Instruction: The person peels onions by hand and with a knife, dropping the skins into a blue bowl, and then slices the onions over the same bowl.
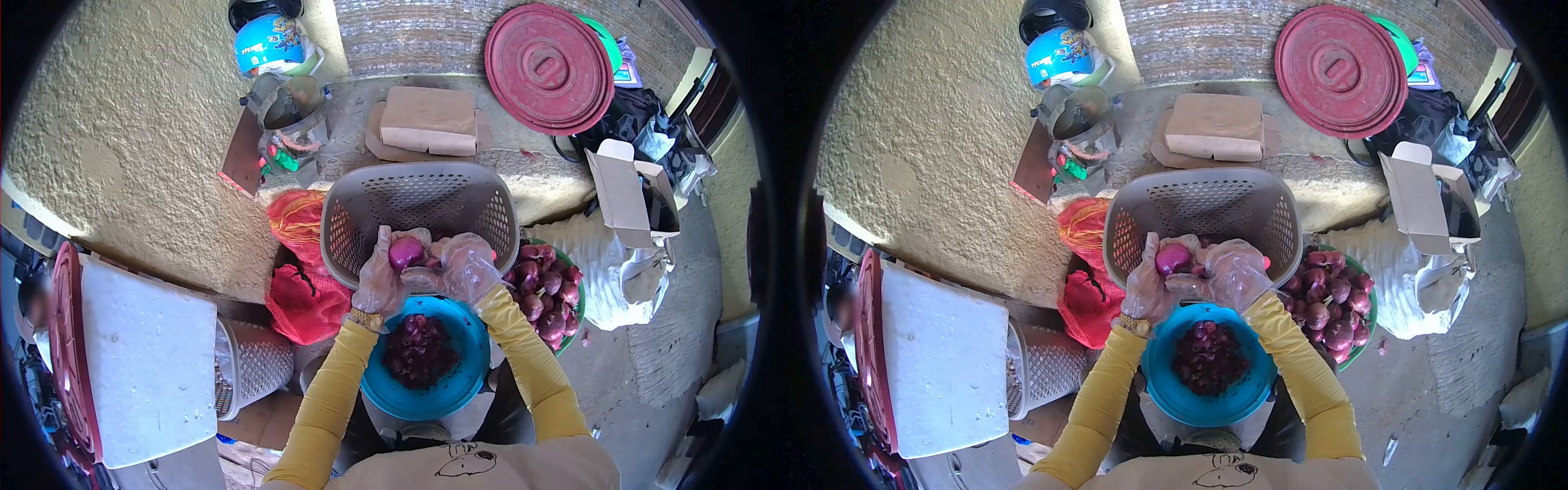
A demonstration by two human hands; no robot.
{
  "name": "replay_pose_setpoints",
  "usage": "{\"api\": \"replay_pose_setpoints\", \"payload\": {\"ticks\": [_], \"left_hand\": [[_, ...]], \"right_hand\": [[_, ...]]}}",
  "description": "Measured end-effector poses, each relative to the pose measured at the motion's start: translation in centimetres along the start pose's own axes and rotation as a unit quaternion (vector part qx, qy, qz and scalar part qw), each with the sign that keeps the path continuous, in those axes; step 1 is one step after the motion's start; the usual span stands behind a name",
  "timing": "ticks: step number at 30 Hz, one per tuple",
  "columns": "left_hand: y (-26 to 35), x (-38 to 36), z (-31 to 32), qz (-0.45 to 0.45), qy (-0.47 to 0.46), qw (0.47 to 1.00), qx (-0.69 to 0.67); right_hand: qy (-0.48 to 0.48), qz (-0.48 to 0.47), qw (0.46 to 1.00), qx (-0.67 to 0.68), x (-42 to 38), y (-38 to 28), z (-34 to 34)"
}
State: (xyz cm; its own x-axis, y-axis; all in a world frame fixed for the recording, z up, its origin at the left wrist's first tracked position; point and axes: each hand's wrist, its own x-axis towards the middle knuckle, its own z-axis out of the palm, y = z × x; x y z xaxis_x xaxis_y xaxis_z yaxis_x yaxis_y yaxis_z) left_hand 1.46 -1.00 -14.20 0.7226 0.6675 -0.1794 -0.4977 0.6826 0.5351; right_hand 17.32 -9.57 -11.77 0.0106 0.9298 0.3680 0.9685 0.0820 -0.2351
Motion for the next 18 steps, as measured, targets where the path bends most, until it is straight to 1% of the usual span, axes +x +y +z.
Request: {"api": "replay_pose_setpoints", "payload": {"ticks": [2,3,5,7,10,13,14,16,18], "left_hand": [[0.1,0.0,-0.1,0.000,-0.003,1.000,0.007],[0.3,0.0,-0.3,-0.005,-0.018,1.000,0.001],[0.2,0.2,-0.4,-0.008,-0.033,0.999,-0.005],[0.0,0.1,0.3,0.002,-0.008,1.000,0.005],[-0.1,0.1,0.4,0.006,0.001,1.000,0.011],[-0.1,0.1,0.1,0.009,0.004,1.000,0.007],[-0.1,0.1,-0.1,0.009,0.004,1.000,0.007],[0.2,0.0,0.0,-0.005,-0.047,0.999,0.004],[0.7,-0.4,0.4,-0.013,-0.050,0.999,0.009]], "right_hand": [[0.003,-0.008,1.000,0.005,-0.1,0.2,-0.3],[0.006,-0.016,1.000,0.011,-0.2,0.2,-0.5],[0.019,-0.007,1.000,-0.006,-0.1,0.0,-0.6],[0.033,0.002,0.999,-0.021,0.0,0.1,-0.5],[0.028,-0.008,0.999,-0.025,0.0,0.2,-0.3],[0.047,-0.006,0.999,-0.018,0.1,-0.4,-0.9],[0.029,-0.001,1.000,-0.002,0.1,-0.5,-1.1],[0.012,0.004,1.000,0.013,0.2,-0.6,-1.6],[-0.135,0.035,0.989,0.049,0.3,-0.4,-2.1]]}}
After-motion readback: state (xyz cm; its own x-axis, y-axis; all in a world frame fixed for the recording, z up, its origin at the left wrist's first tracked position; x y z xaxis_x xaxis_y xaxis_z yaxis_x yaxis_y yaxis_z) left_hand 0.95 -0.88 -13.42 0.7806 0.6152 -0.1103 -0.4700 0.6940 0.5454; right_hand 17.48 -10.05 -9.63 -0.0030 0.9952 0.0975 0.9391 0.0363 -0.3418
